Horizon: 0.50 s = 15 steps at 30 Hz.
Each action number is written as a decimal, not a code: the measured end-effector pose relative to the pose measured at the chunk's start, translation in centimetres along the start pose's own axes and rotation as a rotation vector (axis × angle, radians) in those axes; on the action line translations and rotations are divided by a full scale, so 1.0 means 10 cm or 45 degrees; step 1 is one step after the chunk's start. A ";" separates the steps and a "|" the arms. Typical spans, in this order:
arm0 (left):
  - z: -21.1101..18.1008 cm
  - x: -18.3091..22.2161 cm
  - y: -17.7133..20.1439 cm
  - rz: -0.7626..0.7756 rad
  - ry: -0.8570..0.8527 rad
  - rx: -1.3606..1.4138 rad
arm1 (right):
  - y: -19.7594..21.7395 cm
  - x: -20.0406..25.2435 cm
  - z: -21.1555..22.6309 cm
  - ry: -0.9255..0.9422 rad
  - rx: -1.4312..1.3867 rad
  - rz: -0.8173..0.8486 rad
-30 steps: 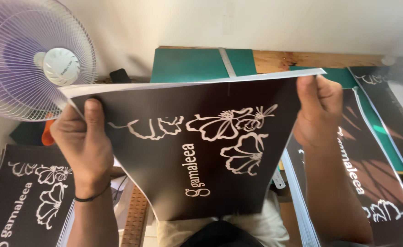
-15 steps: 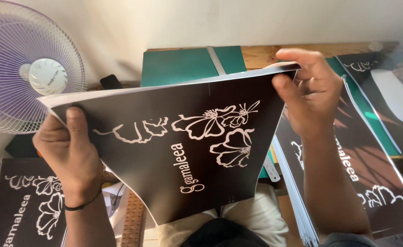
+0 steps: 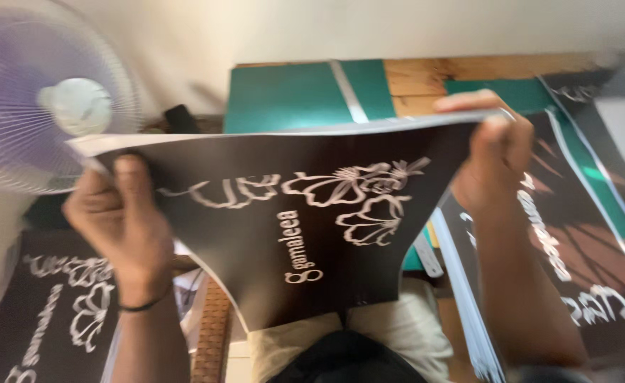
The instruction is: The person folds and creases printed black sheets of paper by hand using a metal ruler to create folds for paper bags.
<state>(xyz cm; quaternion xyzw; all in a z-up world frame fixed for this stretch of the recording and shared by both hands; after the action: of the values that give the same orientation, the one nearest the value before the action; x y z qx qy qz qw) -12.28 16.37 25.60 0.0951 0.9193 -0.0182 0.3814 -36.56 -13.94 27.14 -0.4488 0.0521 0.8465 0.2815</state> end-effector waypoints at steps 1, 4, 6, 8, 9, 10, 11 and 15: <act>0.03 0.00 -0.01 -0.038 0.036 -0.053 | 0.02 0.03 -0.03 0.002 -0.057 -0.001; 0.02 0.03 -0.04 -0.026 -0.105 0.033 | 0.14 0.16 -0.08 -0.116 -0.157 -0.172; 0.03 0.04 -0.04 -0.045 -0.045 0.044 | 0.23 0.26 -0.16 -0.185 0.122 -0.250; -0.05 0.05 -0.05 -0.014 0.029 0.147 | 0.39 0.36 -0.21 -0.243 0.368 -0.330; -0.08 0.07 -0.04 0.004 0.063 0.202 | 0.50 0.39 -0.27 -0.270 0.446 -0.365; -0.12 0.09 -0.02 -0.004 0.040 0.203 | 0.62 0.42 -0.36 -0.302 0.531 -0.395; -0.17 0.09 -0.01 -0.004 0.020 0.209 | 0.78 0.42 -0.43 -0.342 0.616 -0.437; -0.32 0.14 0.09 0.043 -0.060 0.135 | 1.56 0.24 -1.07 -0.529 0.913 -0.525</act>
<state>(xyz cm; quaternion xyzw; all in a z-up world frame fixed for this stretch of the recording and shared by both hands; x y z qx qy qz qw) -15.29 17.78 26.91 0.1301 0.9061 -0.0628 0.3977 -38.02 -29.62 16.35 -0.1451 0.1937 0.7735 0.5858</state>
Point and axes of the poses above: each hand's wrist, its own x-axis away from the middle knuckle, its own y-axis out of the back of the hand, z = x × y, the point moved 1 cm from there along -x, towards the middle knuckle, and after that the axes turned 11 degrees about -x, right-handed, at the moved point
